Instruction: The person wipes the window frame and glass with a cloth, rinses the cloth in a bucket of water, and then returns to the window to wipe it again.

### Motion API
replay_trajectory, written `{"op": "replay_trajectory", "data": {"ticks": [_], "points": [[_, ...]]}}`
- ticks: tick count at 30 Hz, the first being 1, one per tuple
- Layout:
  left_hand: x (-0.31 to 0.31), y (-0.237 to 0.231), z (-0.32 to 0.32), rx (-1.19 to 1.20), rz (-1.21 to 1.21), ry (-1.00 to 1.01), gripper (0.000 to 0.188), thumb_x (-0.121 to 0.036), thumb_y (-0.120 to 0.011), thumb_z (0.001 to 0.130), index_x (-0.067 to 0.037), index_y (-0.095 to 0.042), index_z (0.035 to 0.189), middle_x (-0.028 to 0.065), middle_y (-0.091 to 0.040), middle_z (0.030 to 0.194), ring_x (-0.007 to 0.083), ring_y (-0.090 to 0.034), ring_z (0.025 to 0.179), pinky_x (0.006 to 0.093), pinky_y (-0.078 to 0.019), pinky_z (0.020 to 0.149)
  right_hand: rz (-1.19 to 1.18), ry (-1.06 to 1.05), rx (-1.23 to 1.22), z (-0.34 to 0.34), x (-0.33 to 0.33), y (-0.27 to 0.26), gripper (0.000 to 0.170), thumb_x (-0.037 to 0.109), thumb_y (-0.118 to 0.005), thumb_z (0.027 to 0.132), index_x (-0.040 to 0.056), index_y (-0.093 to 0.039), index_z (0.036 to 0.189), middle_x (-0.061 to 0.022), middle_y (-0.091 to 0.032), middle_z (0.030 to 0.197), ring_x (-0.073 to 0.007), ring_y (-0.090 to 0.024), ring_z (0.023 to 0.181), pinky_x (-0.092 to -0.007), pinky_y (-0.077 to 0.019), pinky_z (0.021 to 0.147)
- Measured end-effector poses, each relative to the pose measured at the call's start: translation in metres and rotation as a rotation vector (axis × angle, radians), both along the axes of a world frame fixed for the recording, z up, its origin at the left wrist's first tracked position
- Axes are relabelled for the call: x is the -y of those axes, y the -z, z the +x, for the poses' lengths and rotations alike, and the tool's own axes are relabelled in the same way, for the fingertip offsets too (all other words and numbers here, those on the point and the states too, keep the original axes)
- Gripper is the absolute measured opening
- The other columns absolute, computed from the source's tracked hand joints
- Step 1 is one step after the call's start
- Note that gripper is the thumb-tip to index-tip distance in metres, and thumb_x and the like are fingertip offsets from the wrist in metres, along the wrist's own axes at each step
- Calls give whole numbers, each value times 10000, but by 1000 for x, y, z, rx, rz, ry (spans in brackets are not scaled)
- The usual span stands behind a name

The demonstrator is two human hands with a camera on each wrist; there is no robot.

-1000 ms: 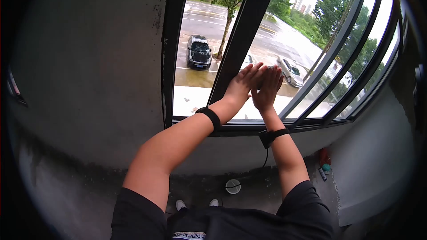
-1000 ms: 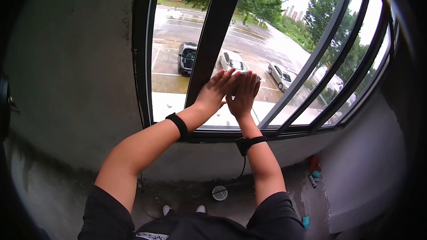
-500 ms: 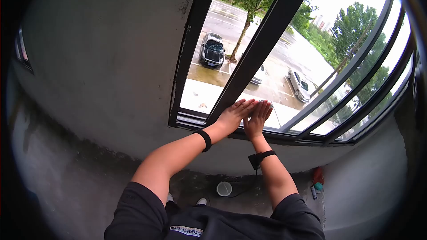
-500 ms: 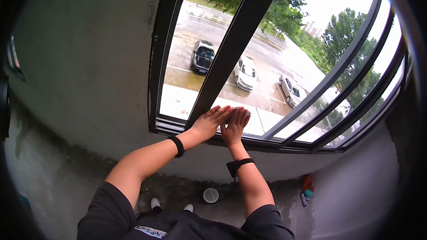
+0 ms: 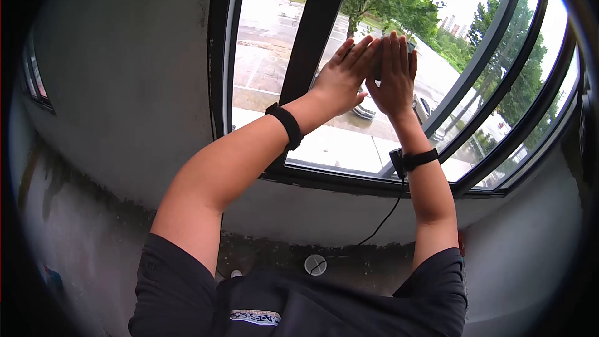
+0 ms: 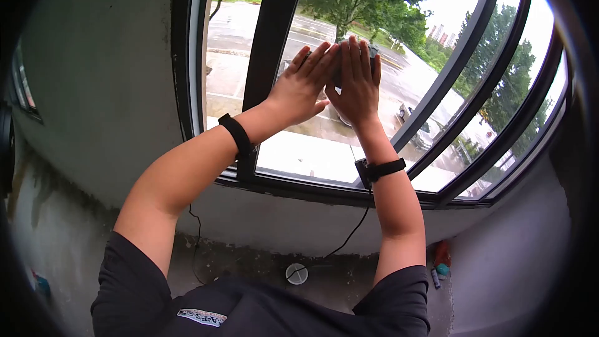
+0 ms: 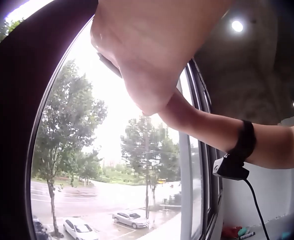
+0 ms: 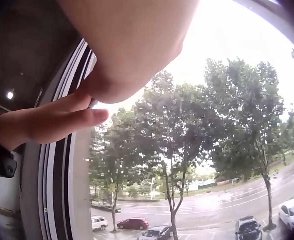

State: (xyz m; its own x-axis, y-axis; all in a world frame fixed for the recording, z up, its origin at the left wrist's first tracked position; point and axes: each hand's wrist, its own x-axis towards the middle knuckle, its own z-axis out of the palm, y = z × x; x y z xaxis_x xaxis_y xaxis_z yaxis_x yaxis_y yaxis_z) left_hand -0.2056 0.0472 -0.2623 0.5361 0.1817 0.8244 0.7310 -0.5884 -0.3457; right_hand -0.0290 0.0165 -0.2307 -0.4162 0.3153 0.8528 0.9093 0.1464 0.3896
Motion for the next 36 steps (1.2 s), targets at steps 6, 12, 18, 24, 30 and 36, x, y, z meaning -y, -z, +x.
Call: {"op": "replay_trajectory", "data": {"ticks": [6, 12, 18, 24, 30, 36], "points": [[-13, -116, 18, 75, 98, 76, 1067, -616, -630, 924, -26, -116, 1650, 166, -92, 1726, 306, -11, 1611, 477, 2, 1300, 111, -63, 125, 23, 0, -129, 850, 369, -642, 884, 74, -321, 1614, -124, -314, 1676, -282, -223, 1580, -494, -96, 1289], [-13, -199, 22, 96, 57, -118, 1066, -662, -537, 969, -40, -10, 1656, 170, -21, 1734, 306, 42, 1610, 460, 17, 1297, 200, -113, 277, 29, -11, -221, 829, 421, -618, 926, 77, -313, 1615, -126, -313, 1675, -282, -232, 1576, -487, -118, 1292], [-16, -264, 29, 115, 109, -269, 1008, -708, -421, 997, -92, 15, 1665, 172, 22, 1735, 311, 60, 1608, 476, 1, 1293, 338, -46, 246, 36, -27, -277, 759, 514, -479, 1021, 102, -286, 1629, -106, -293, 1688, -255, -219, 1580, -469, -115, 1297], [-23, -314, 46, 130, 112, -320, 904, -628, -377, 1049, -99, 20, 1665, 167, 18, 1736, 324, 58, 1606, 488, -17, 1293, 415, 0, 258, 51, -45, -325, 742, 535, -430, 1044, 113, -270, 1633, -94, -279, 1695, -248, -200, 1584, -466, -119, 1296], [-53, -352, 89, 153, 330, -295, 758, -529, -309, 1094, -109, -46, 1668, 152, -16, 1737, 330, 1, 1606, 509, -53, 1290, 46, 41, 50, 76, 19, -336, 767, 444, -414, 1043, 28, -171, 1639, -181, -141, 1719, -267, -80, 1605, -405, -50, 1312], [0, -349, 173, 84, 131, -151, 764, -498, -341, 1070, -130, -48, 1672, 99, -60, 1745, 266, 5, 1613, 453, 10, 1300, 34, 138, -79, 161, 15, -334, 836, 480, -397, 1046, 34, -32, 1652, -139, -40, 1741, -236, 23, 1609, -373, 11, 1312]]}}
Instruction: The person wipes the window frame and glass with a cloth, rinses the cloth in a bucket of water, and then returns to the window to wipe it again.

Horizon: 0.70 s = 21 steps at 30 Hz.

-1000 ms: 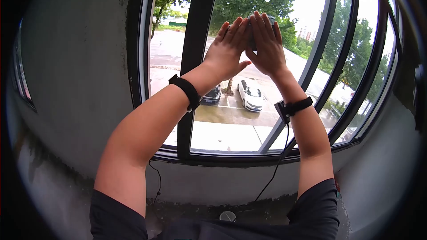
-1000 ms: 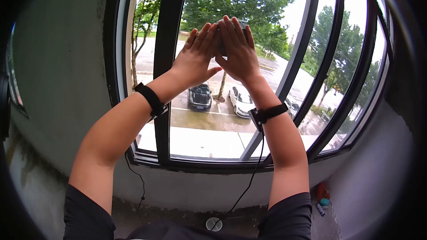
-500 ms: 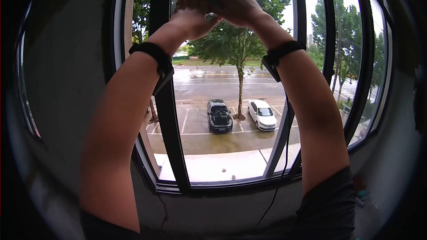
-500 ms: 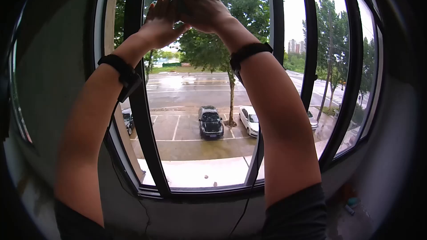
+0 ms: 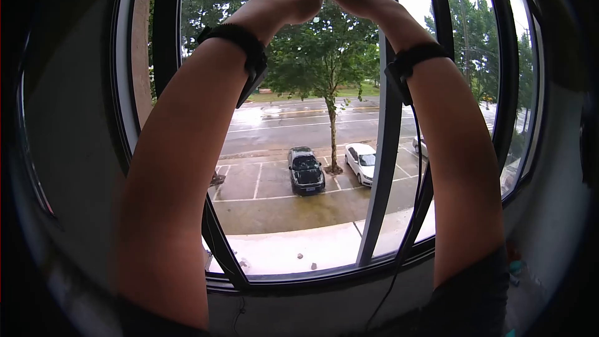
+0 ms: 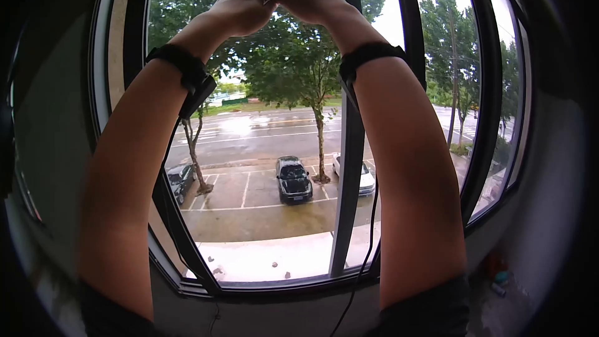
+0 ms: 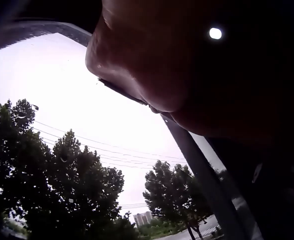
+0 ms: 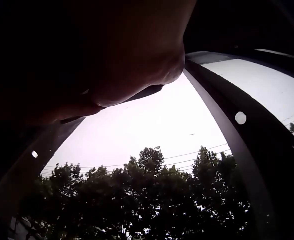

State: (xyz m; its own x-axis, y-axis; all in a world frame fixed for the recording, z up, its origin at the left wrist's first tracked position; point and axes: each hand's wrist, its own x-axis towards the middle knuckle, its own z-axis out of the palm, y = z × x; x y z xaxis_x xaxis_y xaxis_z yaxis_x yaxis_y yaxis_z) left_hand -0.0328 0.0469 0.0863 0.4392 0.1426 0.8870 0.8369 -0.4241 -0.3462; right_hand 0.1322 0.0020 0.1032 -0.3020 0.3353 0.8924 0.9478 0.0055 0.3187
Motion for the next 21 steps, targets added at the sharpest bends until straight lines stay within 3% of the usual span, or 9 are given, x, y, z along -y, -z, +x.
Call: {"op": "replay_trajectory", "data": {"ticks": [2, 3, 5, 6, 8, 9, 12, 18, 21], "points": [[-5, 1, 36, -46, 65, 17, 829, -563, -336, 1062, -44, -78, 1655, 149, -11, 1742, 291, 46, 1611, 461, 20, 1299, 462, -117, 102, 51, -30, 11, 632, 424, -466, 1043, 22, -426, 1529, -251, -399, 1587, -335, -360, 1503, -434, -306, 1221], [1, 5, 55, -60, 51, -54, 883, -620, -320, 1057, -60, 5, 1657, 124, 51, 1744, 275, 78, 1607, 427, 31, 1305, 461, -107, 93, 72, -30, 20, 632, 424, -466, 1043, 22, -426, 1529, -251, -399, 1587, -335, -360, 1503, -434, -306, 1221], [-1, 25, 87, -72, 144, 34, 795, -528, -326, 1064, -80, -52, 1661, 132, -20, 1739, 284, 25, 1609, 453, -3, 1302, 440, -49, 74, 107, -23, 39, 744, 502, -443, 1048, 70, -264, 1627, -150, -263, 1691, -298, -210, 1578, -479, -149, 1285], [-1, 36, 99, -72, 235, 113, 718, -437, -332, 1071, -101, -109, 1665, 139, -91, 1735, 293, -28, 1611, 478, -36, 1299, 434, -40, 77, 125, -20, 48, 744, 502, -443, 1048, 70, -264, 1627, -150, -263, 1691, -298, -210, 1578, -479, -149, 1285], [10, 55, 112, -94, 198, 157, 719, -414, -351, 1057, -97, -129, 1664, 137, -108, 1733, 283, -37, 1611, 471, -34, 1301, 452, 88, 231, 149, -13, 69, 715, 433, -466, 1051, 42, -272, 1617, -192, -264, 1679, -342, -228, 1568, -486, -178, 1275], [15, 64, 116, -113, 163, 194, 721, -391, -371, 1044, -94, -149, 1662, 135, -126, 1732, 273, -46, 1612, 464, -31, 1303, 404, 22, 133, 146, -5, 83, 685, 370, -477, 1051, 19, -283, 1606, -216, -270, 1669, -378, -237, 1558, -494, -191, 1270], [23, 90, 117, -146, 109, 272, 733, -391, -392, 1036, -90, -156, 1661, 123, -129, 1734, 266, -53, 1611, 457, -31, 1305, 372, 27, 66, 147, 3, 119, 673, 356, -467, 1054, 6, -290, 1600, -227, -264, 1668, -391, -227, 1559, -496, -179, 1272], [38, 153, 103, -349, 8, 234, 750, -384, -458, 1005, -88, -216, 1651, 95, -161, 1731, 240, -54, 1611, 433, -9, 1311, 236, 24, -113, 132, 16, 214, 768, 406, -467, 1057, 6, -167, 1640, -221, -156, 1708, -361, -119, 1595, -499, -85, 1278], [30, 199, 102, -386, 43, 253, 761, -377, -489, 985, -81, -245, 1643, 83, -185, 1727, 226, -68, 1610, 431, -12, 1314, 227, 38, -174, 125, 14, 273, 782, 461, -410, 1071, -5, -143, 1640, -230, -129, 1711, -374, -89, 1597, -503, -64, 1277]]}}
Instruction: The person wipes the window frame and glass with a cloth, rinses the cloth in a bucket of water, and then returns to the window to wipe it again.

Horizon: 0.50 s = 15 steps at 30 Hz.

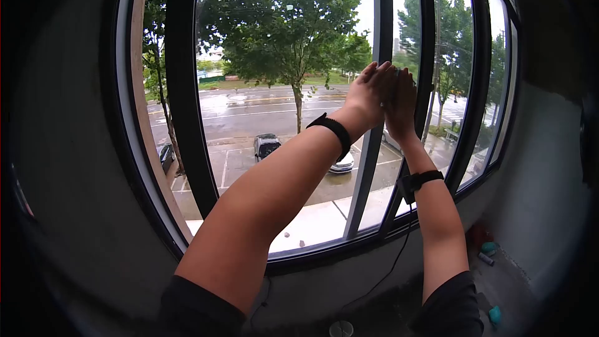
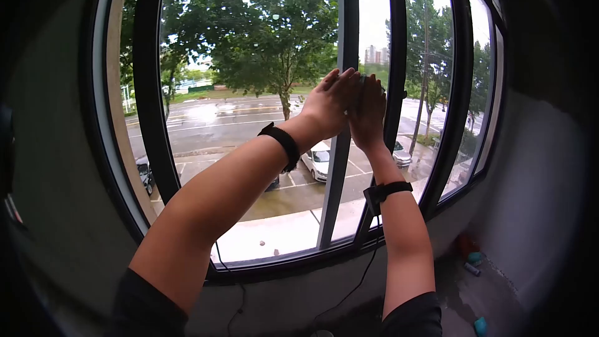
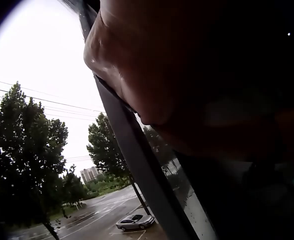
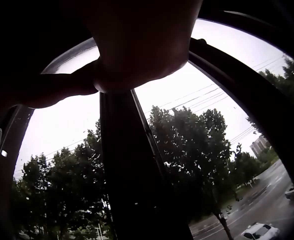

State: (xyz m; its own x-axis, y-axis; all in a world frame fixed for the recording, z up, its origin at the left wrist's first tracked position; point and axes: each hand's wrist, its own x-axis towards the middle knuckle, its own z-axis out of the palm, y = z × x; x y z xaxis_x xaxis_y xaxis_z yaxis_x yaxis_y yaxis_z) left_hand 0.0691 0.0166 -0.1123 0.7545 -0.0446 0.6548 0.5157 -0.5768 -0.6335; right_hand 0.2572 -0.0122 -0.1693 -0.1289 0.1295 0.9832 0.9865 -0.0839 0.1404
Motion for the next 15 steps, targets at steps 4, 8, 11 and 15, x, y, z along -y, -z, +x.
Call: {"op": "replay_trajectory", "data": {"ticks": [4, 8, 11, 15], "points": [[-9, 67, -8, -43, 26, 44, 782, -372, -510, 973, -87, -235, 1647, 72, -188, 1729, 207, -93, 1607, 426, -15, 1315, -8, -18, -211, -34, -5, 83, 796, 496, -365, 1083, -8, -107, 1643, -228, -105, 1717, -375, -58, 1599, -488, -19, 1281], [-19, 148, -19, -162, 89, -39, 755, -352, -481, 998, -117, -202, 1660, 29, -167, 1738, 180, -80, 1609, 414, 12, 1311, 3, -43, -463, -83, -15, 181, 821, 544, -326, 1085, 11, -61, 1652, -218, -45, 1726, -350, -19, 1605, -482, 2, 1282], [-21, 201, -47, -301, 126, -147, 697, -347, -416, 1035, -183, -182, 1671, -34, -115, 1749, 149, -30, 1611, 410, 46, 1302, -88, -42, -703, -136, -16, 237, 862, 589, -321, 1074, 24, -27, 1654, -213, -13, 1728, -353, 12, 1604, -478, 17, 1282], [-27, 241, -92, -378, 82, -214, 714, -378, -405, 1036, -204, -144, 1677, -67, -97, 1749, 141, -2, 1610, 410, 54, 1299, -103, -25, -652, -182, -27, 281, 896, 621, -310, 1064, 22, 3, 1652, -220, 16, 1727, -348, 41, 1606, -495, 38, 1276]]}}
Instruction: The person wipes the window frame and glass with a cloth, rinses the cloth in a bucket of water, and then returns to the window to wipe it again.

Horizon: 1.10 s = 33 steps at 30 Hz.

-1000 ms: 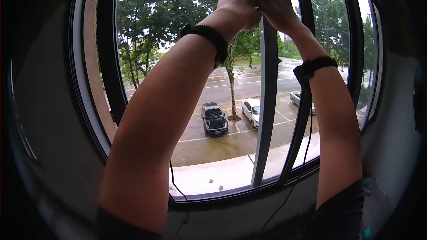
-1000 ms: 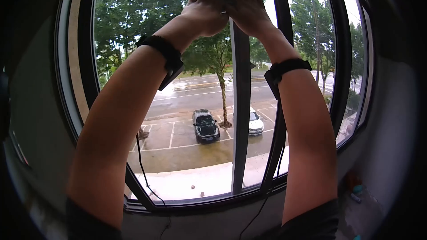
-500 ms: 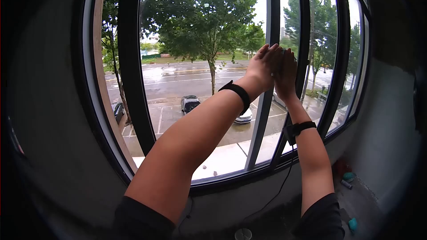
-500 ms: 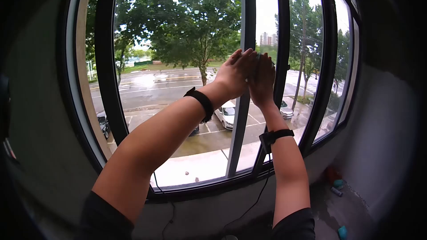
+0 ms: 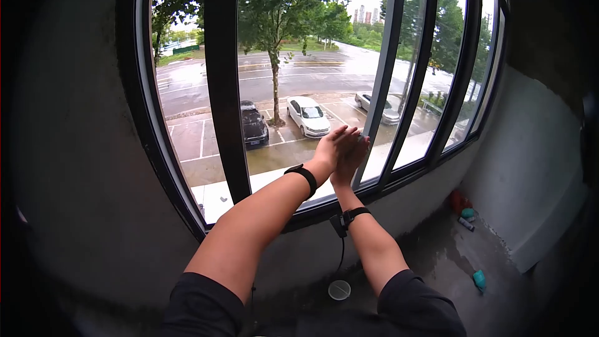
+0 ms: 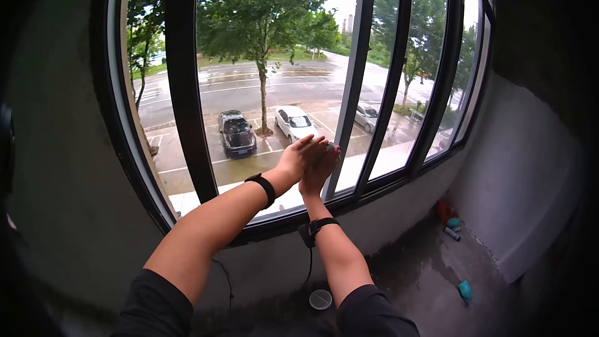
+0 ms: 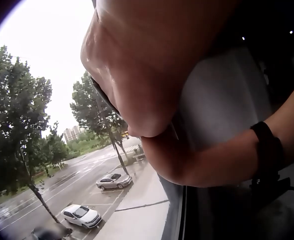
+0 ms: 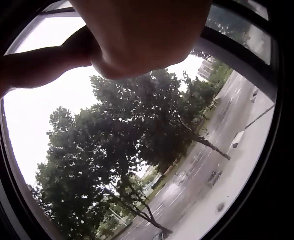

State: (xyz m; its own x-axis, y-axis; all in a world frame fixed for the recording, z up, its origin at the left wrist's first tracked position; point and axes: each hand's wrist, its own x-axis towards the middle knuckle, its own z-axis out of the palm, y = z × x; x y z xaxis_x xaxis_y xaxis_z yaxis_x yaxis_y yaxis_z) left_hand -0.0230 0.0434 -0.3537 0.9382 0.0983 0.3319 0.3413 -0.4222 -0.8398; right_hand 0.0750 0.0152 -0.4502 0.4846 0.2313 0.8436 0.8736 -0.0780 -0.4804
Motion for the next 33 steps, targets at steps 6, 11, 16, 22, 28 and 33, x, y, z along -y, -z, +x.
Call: {"op": "replay_trajectory", "data": {"ticks": [6, 11, 16, 22, 28, 33], "points": [[-9, -29, -95, 134, 42, -9, 790, -409, -465, 1012, -160, -119, 1676, -4, -53, 1755, 172, -3, 1610, 414, 38, 1306, -48, 0, 370, -39, -5, -39, 814, 386, -468, 1042, -31, -99, 1636, -267, -72, 1710, -404, -17, 1600, -545, 1, 1273], [-13, -90, -156, 352, -110, 29, 903, -514, -569, 964, -129, -156, 1668, 18, -109, 1744, 197, -32, 1611, 426, 25, 1308, -57, -128, 624, -74, -5, -146, 860, 274, -595, 930, -33, -192, 1625, -256, -155, 1700, -391, -60, 1602, -531, -3, 1277], [-16, -155, -190, 548, -139, 63, 955, -506, -651, 924, -78, -202, 1650, 65, -154, 1731, 218, -72, 1608, 430, -2, 1307, -79, -171, 887, -97, -3, -261, 907, 348, -664, 860, 17, -283, 1614, -184, -241, 1696, -319, -156, 1598, -504, -51, 1286], [-13, -216, -181, 666, -154, -82, 956, -580, -538, 986, -113, -64, 1672, 44, -49, 1751, 205, 11, 1615, 427, 0, 1306, 58, -189, 1159, -82, -9, -348, 845, 484, -649, 888, 67, -389, 1575, -127, -321, 1671, -282, -236, 1574, -500, -115, 1286], [-6, -279, -142, 686, -24, -159, 945, -590, -498, 1013, -100, -25, 1670, 88, -38, 1748, 238, 26, 1615, 442, -12, 1302, 212, -188, 1138, -46, -16, -408, 812, 541, -597, 942, 100, -374, 1587, -110, -353, 1658, -273, -298, 1550, -495, -164, 1280], [-38, -309, -92, 704, 174, 225, 897, -549, -484, 1040, -81, -43, 1665, 134, -82, 1734, 277, -29, 1612, 477, -85, 1297, 280, -161, 1108, 7, -16, -438, 824, 555, -582, 950, 109, -344, 1601, -111, -336, 1667, -278, -266, 1563, -491, -154, 1284]]}}
